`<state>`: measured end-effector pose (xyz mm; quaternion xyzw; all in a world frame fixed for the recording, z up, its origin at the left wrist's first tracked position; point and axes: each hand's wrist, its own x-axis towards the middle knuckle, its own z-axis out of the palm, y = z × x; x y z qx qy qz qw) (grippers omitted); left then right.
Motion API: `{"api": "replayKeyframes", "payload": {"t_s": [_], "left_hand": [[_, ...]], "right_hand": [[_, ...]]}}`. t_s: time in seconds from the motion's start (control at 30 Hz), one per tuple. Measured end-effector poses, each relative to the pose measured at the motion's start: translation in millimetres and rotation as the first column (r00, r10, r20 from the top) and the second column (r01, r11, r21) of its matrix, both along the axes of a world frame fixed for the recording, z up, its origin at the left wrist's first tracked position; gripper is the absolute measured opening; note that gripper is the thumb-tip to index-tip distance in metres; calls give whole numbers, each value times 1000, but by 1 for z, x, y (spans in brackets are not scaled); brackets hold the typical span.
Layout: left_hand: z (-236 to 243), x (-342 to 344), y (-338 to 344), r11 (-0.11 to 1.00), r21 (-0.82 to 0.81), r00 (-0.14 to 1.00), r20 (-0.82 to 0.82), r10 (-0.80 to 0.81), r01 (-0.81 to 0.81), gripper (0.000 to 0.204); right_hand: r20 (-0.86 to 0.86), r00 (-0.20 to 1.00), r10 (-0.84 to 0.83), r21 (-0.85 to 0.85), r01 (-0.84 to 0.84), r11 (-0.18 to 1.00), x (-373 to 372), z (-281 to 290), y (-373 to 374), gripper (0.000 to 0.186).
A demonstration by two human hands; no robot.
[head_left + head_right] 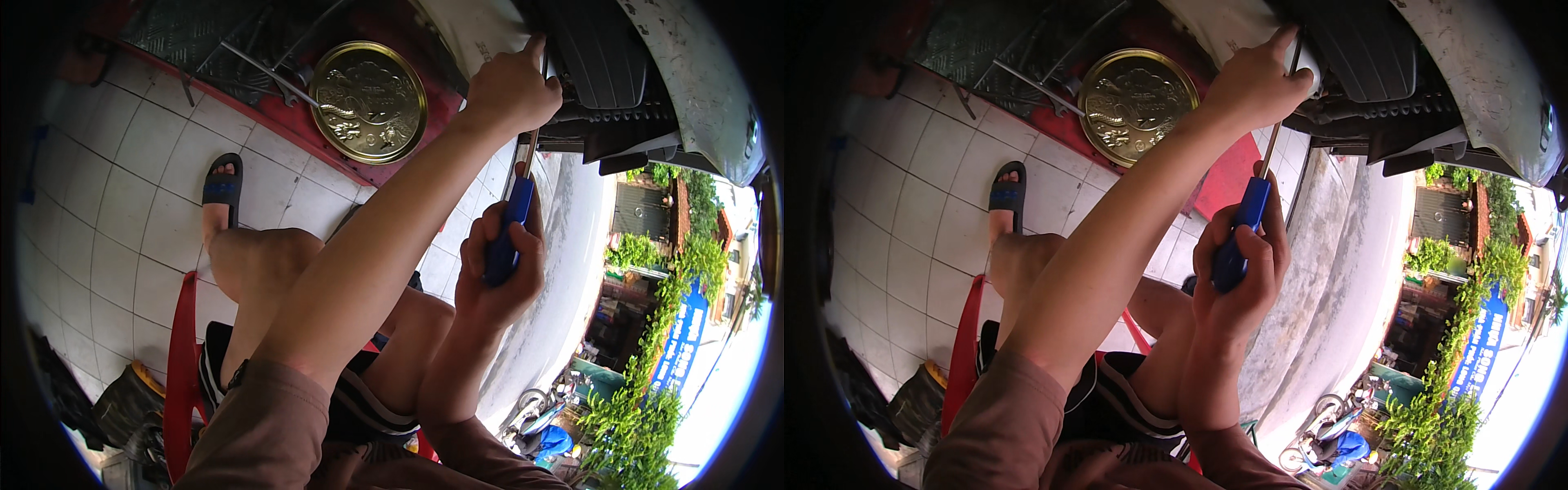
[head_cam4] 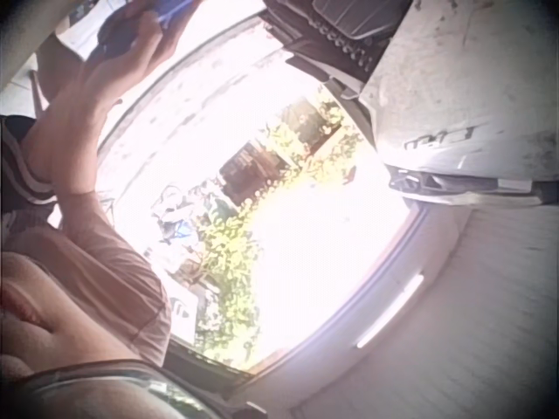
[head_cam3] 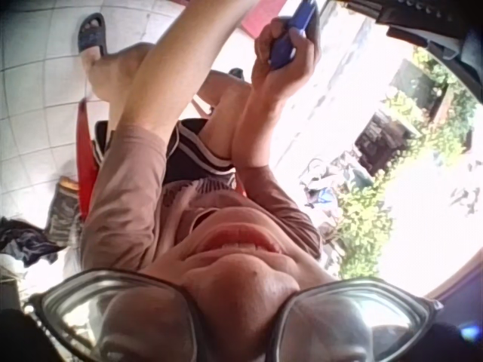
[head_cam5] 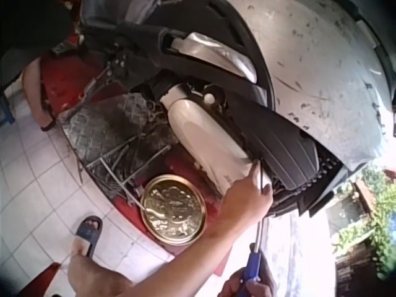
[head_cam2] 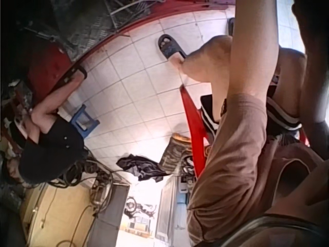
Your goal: The person uses a T-handle wrench and a screwdriver to work on the underside of a white scooter raised on a red lift. They repeatedly tighten or loosen bolts near the engine area while seated on a small stool in a tiled workshop.
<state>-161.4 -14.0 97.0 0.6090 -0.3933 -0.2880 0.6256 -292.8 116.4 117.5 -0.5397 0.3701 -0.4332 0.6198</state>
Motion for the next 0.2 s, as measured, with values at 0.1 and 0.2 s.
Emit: {"api": "replayKeyframes", "payload": {"t_s": [0.1,0.2], "left_hand": [[2,0,2,1000,-28,996,-92,1,-4,70],[-1,2,1,998,-66,980,-199,-13,0,71]], "right_hand": [[5,1000,-27,17,27,1000,5,4,0,65],[51,999,1,76,-4,997,11,11,1,66]]}}
